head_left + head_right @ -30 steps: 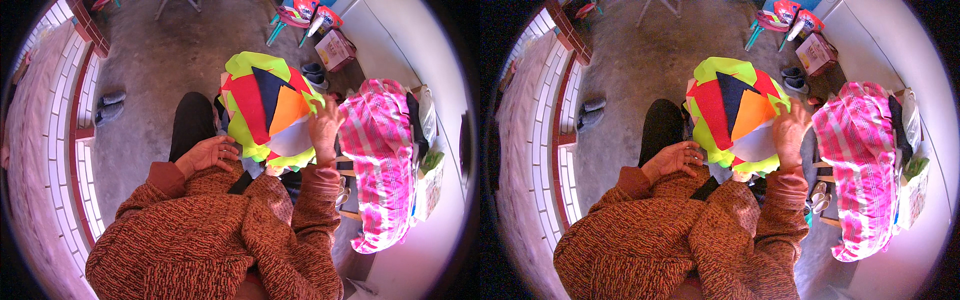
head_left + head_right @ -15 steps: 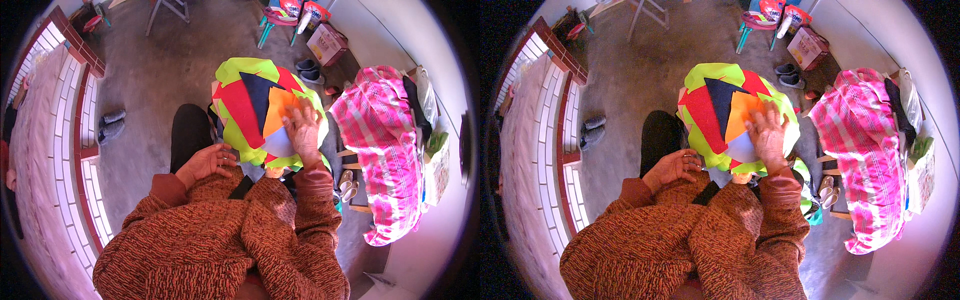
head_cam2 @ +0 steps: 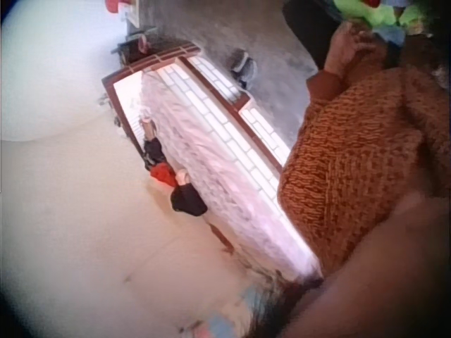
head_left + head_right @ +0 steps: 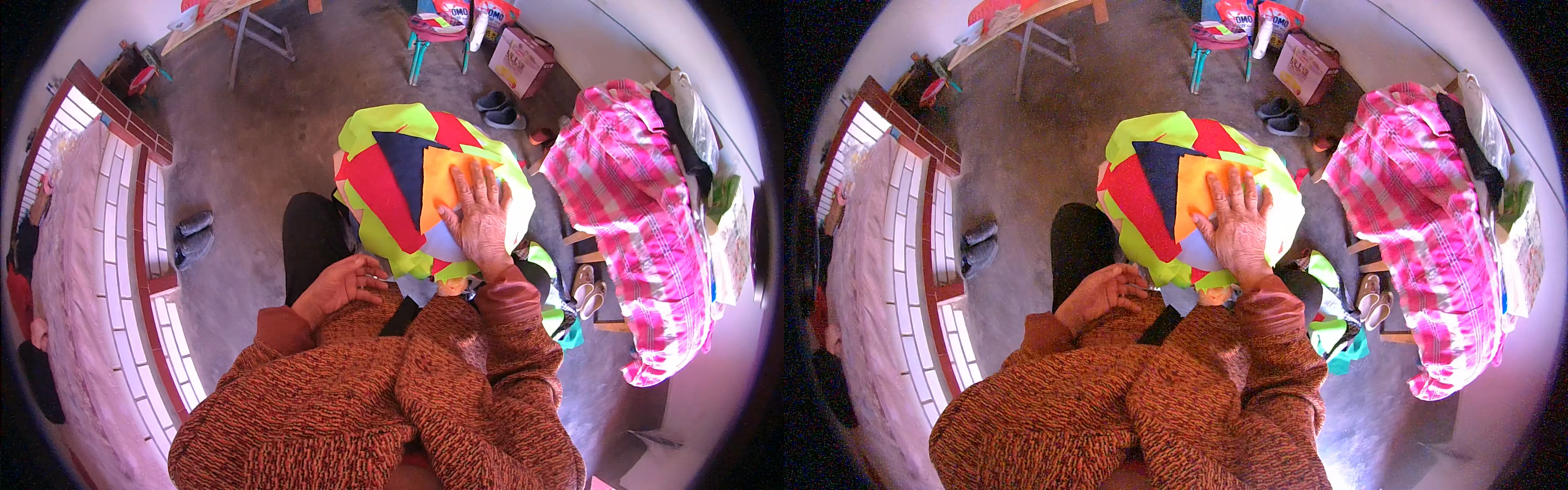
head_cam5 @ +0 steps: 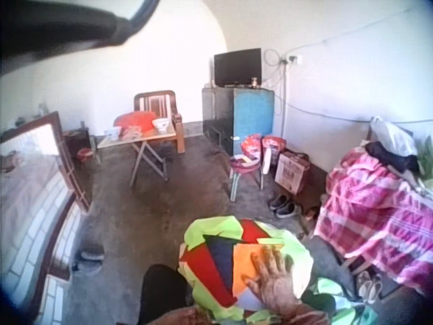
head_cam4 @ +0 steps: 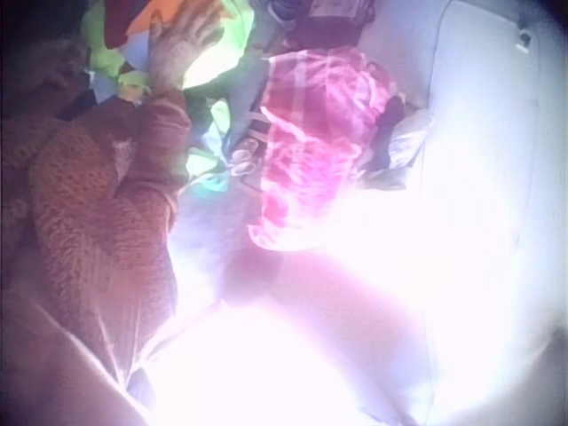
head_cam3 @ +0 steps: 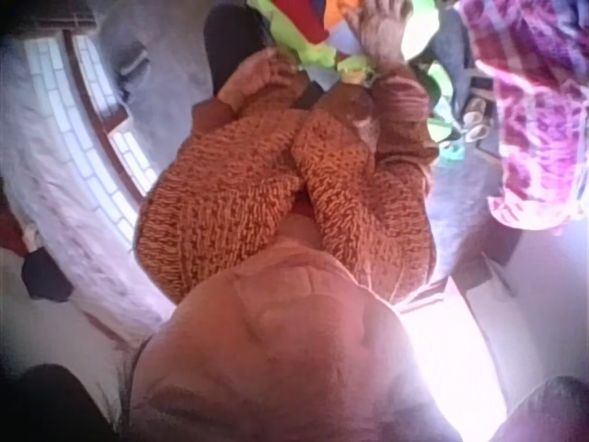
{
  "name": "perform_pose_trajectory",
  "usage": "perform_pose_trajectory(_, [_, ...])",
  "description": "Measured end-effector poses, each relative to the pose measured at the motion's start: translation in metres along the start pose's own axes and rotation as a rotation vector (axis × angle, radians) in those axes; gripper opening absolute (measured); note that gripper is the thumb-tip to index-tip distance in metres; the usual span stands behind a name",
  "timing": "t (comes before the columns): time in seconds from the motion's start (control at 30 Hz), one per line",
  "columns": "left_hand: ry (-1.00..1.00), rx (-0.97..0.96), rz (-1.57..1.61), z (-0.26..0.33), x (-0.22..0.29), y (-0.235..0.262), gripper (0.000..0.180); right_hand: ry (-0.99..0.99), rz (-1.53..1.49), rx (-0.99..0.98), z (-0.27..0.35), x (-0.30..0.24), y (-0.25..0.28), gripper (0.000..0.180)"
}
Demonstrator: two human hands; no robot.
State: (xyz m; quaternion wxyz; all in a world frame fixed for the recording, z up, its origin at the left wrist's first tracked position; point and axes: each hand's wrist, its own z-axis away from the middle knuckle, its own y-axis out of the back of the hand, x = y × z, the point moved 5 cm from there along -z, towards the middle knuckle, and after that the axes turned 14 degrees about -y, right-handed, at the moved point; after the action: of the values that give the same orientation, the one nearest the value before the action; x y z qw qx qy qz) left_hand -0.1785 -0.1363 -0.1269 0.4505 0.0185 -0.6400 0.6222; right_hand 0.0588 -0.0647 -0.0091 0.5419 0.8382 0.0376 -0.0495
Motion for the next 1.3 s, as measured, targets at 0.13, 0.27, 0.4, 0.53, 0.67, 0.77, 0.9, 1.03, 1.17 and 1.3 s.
perform_pose_trajectory(0.13, [-0.066, -0.133, -0.29, 0.0, 0.037, -0.051, 0.029, -0.008, -0.012, 0.012, 0.001, 0.0, -0.002, 0.065])
perform_pose_trajectory(0.27, [-0.395, -0.222, -0.774, -0.035, 0.091, -0.119, 0.02, -0.012, -0.039, 0.019, 0.001, 0.003, 0.001, 0.066])
perform_pose_trajectory(0.4, [-1.043, -0.2, -1.415, -0.106, 0.119, -0.151, 0.02, -0.063, -0.093, 0.001, 0.004, 0.01, -0.002, 0.067])
perform_pose_trajectory(0.53, [-1.127, 0.028, -1.82, -0.159, 0.107, -0.153, 0.036, -0.061, -0.162, -0.033, 0.003, 0.008, -0.008, 0.069])
perform_pose_trajectory(0.67, [-0.939, 0.013, -2.225, -0.192, 0.068, -0.125, 0.043, -0.082, -0.208, -0.009, 0.006, 0.012, -0.008, 0.068])
perform_pose_trajectory(0.77, [-0.942, -0.034, -2.226, -0.189, 0.07, -0.129, 0.043, -0.08, -0.198, -0.004, 0.007, 0.013, -0.004, 0.066])
perform_pose_trajectory(0.9, [-0.9, -0.051, -2.238, -0.19, 0.069, -0.13, 0.044, -0.101, -0.305, 0.067, 0.009, 0.018, 0.002, 0.064])
perform_pose_trajectory(1.03, [-0.907, -0.086, -2.253, -0.192, 0.068, -0.131, 0.043, -0.031, -0.572, 0.019, 0.014, 0.038, 0.014, 0.06])
perform_pose_trajectory(1.17, [-0.903, -0.08, -2.278, -0.192, 0.069, -0.124, 0.044, -0.109, -0.816, 0.131, 0.03, 0.085, 0.032, 0.058])
perform_pose_trajectory(1.3, [-0.89, -0.082, -2.255, -0.193, 0.067, -0.131, 0.044, -0.453, -0.877, 0.237, 0.071, 0.178, 0.035, 0.034])
